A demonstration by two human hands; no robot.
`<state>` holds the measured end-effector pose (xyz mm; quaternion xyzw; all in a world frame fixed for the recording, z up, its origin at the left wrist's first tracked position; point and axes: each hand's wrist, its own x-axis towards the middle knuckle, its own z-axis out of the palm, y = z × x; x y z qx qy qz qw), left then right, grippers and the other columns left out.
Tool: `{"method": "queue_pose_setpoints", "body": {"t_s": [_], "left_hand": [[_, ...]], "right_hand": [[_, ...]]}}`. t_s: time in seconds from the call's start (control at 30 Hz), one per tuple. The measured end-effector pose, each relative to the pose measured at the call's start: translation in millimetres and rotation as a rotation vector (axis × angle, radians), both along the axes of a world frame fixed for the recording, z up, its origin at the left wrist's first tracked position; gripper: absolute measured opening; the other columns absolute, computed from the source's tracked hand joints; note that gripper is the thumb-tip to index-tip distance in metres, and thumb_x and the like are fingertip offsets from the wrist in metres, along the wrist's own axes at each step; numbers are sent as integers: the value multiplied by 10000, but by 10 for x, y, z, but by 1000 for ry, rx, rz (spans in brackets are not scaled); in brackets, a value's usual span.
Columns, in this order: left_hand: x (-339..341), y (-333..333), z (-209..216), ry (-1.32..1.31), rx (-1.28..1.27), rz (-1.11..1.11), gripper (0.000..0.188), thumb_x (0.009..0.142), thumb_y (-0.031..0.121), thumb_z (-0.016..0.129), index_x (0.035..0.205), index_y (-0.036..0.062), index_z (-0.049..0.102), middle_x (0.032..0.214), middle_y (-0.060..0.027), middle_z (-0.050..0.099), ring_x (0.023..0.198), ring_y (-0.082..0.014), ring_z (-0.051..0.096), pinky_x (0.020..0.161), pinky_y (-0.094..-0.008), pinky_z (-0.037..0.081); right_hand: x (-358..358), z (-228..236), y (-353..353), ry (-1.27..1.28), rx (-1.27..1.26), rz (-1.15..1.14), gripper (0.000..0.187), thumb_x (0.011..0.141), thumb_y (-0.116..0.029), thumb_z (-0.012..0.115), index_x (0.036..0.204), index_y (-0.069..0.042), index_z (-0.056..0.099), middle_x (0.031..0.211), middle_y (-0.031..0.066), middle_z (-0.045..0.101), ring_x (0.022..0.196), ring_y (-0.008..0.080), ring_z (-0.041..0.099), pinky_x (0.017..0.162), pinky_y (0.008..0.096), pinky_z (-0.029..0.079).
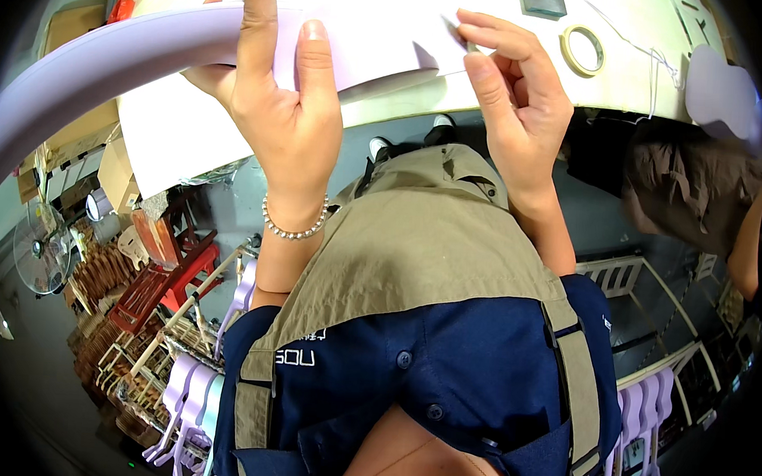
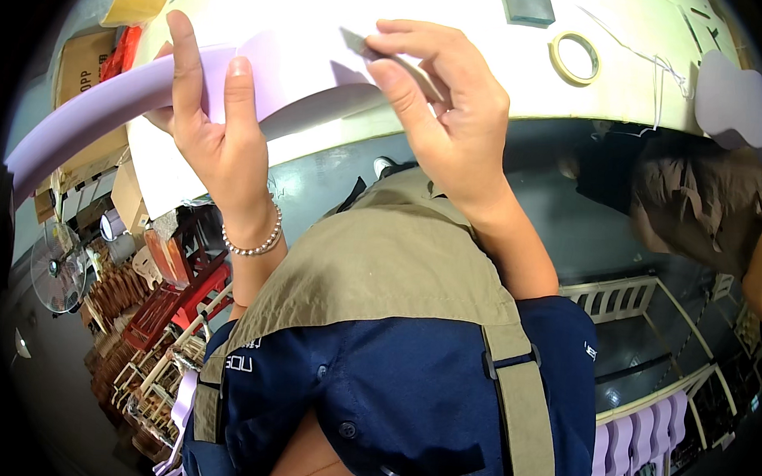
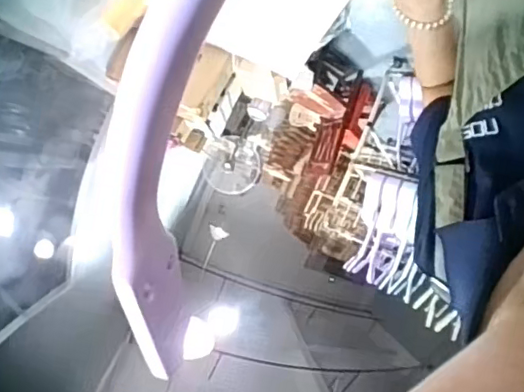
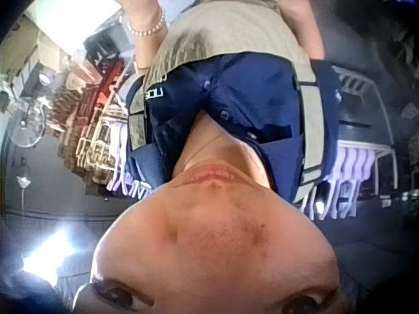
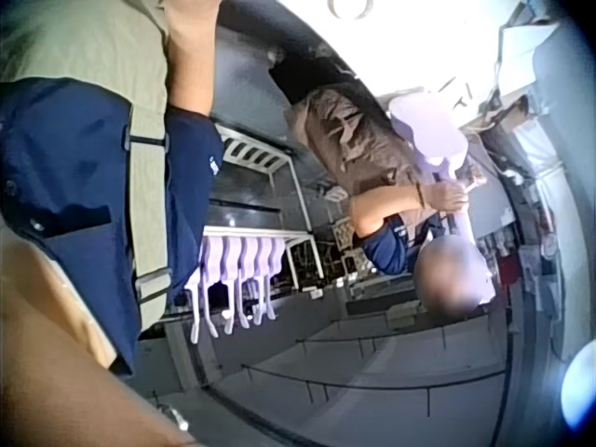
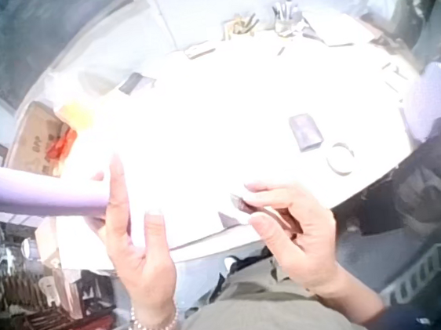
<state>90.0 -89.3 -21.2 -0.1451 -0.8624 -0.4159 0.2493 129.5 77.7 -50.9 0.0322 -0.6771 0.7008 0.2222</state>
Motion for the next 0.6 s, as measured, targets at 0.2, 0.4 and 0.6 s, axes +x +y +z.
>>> {"method": "queue_pose_setpoints", "body": {"t_s": [0.2, 0.4, 0.6], "left_hand": [[19, -58, 44, 31, -157, -53, 862, 707, 313, 775, 1406, 109, 313, 1100, -105, 472, 1079, -202, 396, 948, -299, 319], [31, -37, 31, -51, -42, -216, 1092, 572, 323, 860, 1432, 92, 227, 976, -55, 539, 843, -158, 540, 774, -265, 444], [75, 9, 50, -66, -66, -152, 1095, 560, 362, 857, 1429, 96, 246, 982, -65, 542, 914, -176, 507, 860, -288, 398]], "right_hand": [[-23, 35, 19, 154, 377, 35, 149, 733, -49, 703, 878, -29, 674, 872, 73, 681, 642, 135, 592, 564, 219, 477], [-75, 33, 94, 298, 590, -5, 186, 676, -73, 732, 853, -56, 681, 817, 57, 681, 594, 157, 575, 537, 248, 452], [-88, 34, 103, 329, 601, -14, 190, 652, -73, 743, 832, -60, 683, 805, 51, 676, 590, 156, 572, 534, 249, 451]]}}
